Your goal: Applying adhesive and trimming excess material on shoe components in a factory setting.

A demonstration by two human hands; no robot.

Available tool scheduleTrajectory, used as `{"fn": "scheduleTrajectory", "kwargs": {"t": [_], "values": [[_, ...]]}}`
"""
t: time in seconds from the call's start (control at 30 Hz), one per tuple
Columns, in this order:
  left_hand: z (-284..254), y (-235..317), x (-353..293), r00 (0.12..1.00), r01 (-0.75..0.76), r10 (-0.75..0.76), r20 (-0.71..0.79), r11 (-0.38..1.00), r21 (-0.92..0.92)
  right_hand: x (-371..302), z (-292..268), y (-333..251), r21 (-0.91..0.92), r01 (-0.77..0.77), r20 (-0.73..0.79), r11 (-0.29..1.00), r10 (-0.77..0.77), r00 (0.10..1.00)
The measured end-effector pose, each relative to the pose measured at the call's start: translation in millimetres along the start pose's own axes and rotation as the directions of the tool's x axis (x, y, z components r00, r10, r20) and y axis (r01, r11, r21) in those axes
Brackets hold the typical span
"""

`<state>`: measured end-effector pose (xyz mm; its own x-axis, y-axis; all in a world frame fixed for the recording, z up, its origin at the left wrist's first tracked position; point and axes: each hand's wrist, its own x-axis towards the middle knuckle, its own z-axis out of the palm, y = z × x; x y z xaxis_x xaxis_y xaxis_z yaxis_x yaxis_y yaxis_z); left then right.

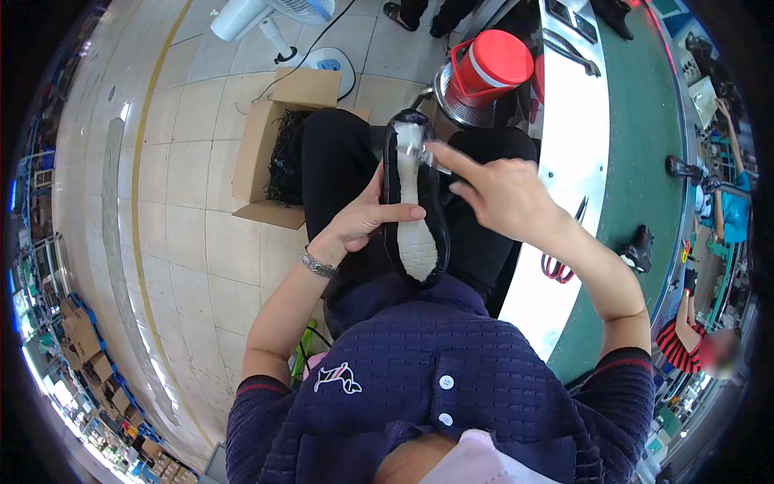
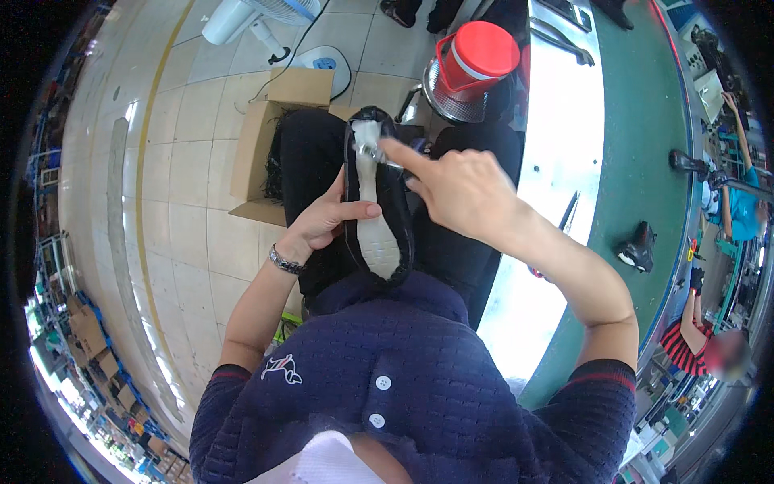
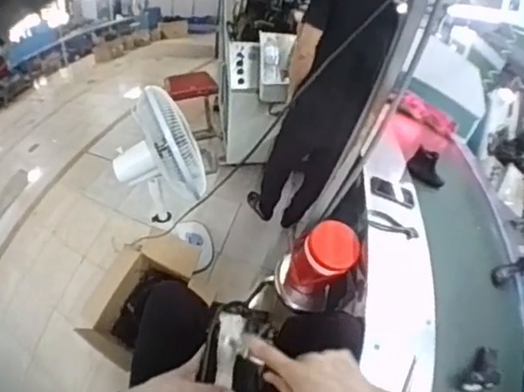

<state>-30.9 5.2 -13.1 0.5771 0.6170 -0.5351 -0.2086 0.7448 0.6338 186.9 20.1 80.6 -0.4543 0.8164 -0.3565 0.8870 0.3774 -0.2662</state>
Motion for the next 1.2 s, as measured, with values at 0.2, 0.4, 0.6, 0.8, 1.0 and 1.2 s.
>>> {"fn": "scheduleTrajectory", "kwargs": {"t": [0.2,0.4,0.6,0.8,1.0,1.2], "values": [[0.8,0.6,5.1,0.990,0.078,-0.092,-0.104,0.988,-0.135,-1.4,-1.9,-8.6,0.178,0.095,-0.220,0.980,-0.054,0.974],[9.8,-8.7,13.2,0.993,0.002,-0.013,-0.114,0.995,-0.098,-16.2,25.8,8.5,0.237,0.023,-0.220,0.971,0.031,0.975],[22.3,-3.4,-23.0,0.956,-0.284,0.292,-0.001,0.933,0.220,-52.9,54.2,58.0,0.672,-0.268,-0.301,0.691,0.585,0.753],[2.3,21.4,-18.9,0.749,-0.607,0.644,0.157,0.572,0.552,-78.3,92.8,151.3,0.241,-0.723,-0.265,0.647,0.761,0.592],[-18.1,30.1,-33.7,0.724,-0.541,0.686,0.076,0.496,0.679,-78.3,130.3,174.7,0.159,-0.554,-0.516,0.818,0.547,0.659],[-25.4,9.5,-39.8,0.639,-0.665,0.744,0.193,0.410,0.624,-26.3,99.2,68.7,0.636,0.182,-0.462,0.750,0.181,0.868]]}}
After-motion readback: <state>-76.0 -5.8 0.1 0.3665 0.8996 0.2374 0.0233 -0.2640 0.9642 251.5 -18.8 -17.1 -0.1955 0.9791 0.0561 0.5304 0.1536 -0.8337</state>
